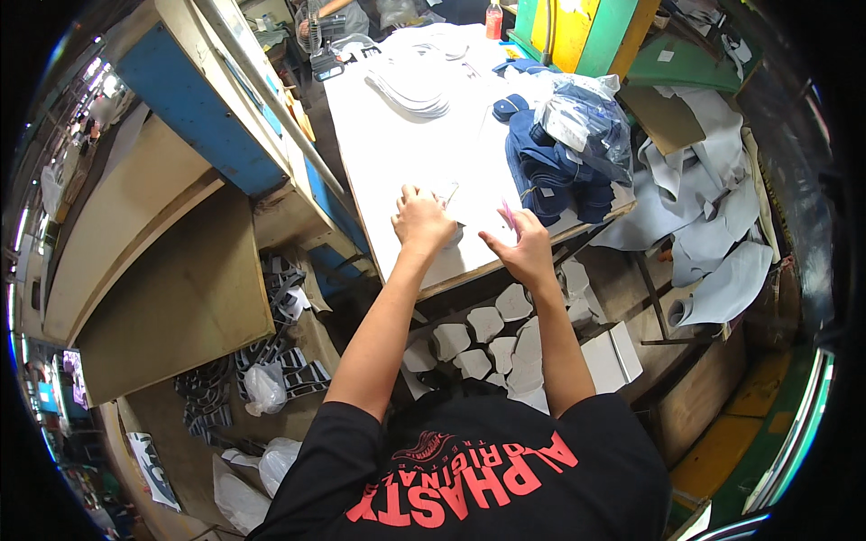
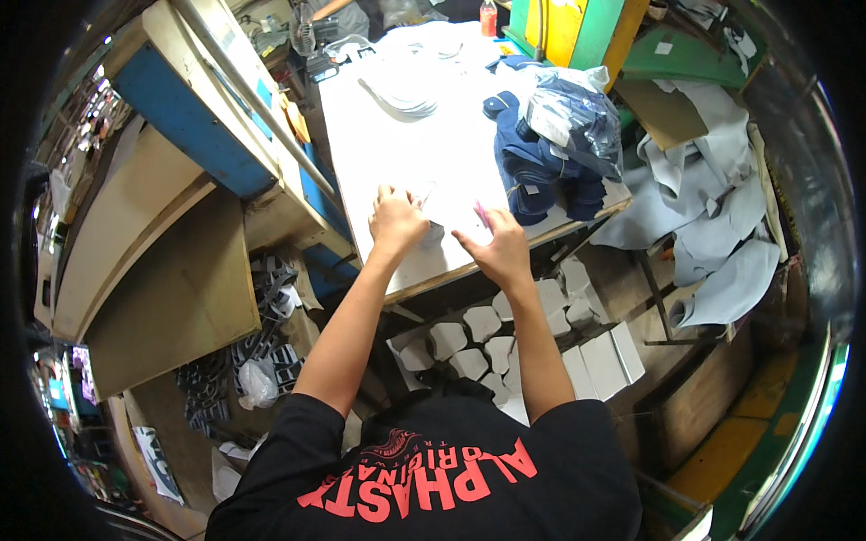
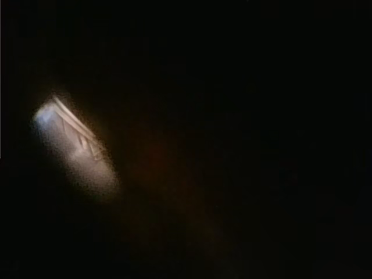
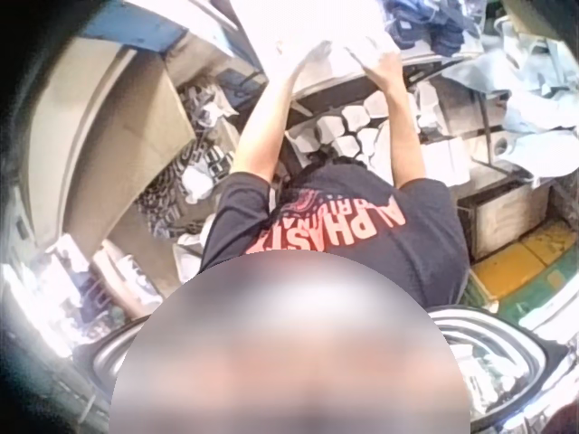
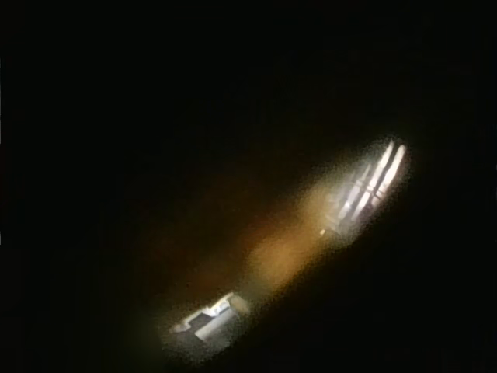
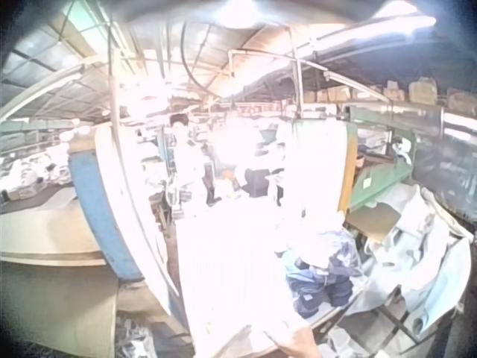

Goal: The person writes on small white tags with a pink pen, then places the tags and gray plastic parts into a clear plastic bag. They tie the bag and move it to a nearby table, then pick up a stack of white parts and place them on the table.

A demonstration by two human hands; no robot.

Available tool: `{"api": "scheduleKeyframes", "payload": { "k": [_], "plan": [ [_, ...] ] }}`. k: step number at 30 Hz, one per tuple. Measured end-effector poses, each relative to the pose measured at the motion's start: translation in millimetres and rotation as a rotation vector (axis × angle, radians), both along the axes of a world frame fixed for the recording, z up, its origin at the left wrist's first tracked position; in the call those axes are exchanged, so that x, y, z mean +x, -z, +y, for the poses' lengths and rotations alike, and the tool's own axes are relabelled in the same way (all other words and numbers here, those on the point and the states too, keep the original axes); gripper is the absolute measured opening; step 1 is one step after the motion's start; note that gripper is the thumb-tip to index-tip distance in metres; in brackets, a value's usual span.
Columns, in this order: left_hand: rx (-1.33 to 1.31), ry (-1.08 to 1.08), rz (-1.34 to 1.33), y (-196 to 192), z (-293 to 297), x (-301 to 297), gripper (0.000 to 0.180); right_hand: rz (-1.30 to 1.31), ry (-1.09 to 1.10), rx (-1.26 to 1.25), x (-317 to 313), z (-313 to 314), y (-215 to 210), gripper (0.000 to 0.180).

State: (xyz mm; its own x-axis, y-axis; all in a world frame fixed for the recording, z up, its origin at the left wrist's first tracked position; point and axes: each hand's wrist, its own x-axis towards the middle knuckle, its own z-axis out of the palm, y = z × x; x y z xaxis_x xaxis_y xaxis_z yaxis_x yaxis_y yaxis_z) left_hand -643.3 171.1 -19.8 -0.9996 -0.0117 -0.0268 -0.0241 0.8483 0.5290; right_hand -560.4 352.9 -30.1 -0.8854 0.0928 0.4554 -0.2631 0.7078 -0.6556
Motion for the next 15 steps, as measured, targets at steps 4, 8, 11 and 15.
{"api": "scheduleKeyframes", "payload": {
  "k": [4,8,11,15],
  "plan": [
    [0.210,-0.049,0.008,10,-7,-5,0.024,0.007,-0.036,-0.016,-9,-10,11,0.057],
    [0.271,0.078,0.093,24,-19,-11,0.019,0.032,-0.085,-0.018,-25,-19,22,0.060],
    [0.420,0.111,0.115,31,-26,-10,0.016,-0.047,0.061,-0.060,-39,-27,29,0.065],
    [0.435,0.152,0.161,34,-27,-2,0.015,-0.036,0.073,-0.178,-50,-43,29,0.071]
  ]
}}
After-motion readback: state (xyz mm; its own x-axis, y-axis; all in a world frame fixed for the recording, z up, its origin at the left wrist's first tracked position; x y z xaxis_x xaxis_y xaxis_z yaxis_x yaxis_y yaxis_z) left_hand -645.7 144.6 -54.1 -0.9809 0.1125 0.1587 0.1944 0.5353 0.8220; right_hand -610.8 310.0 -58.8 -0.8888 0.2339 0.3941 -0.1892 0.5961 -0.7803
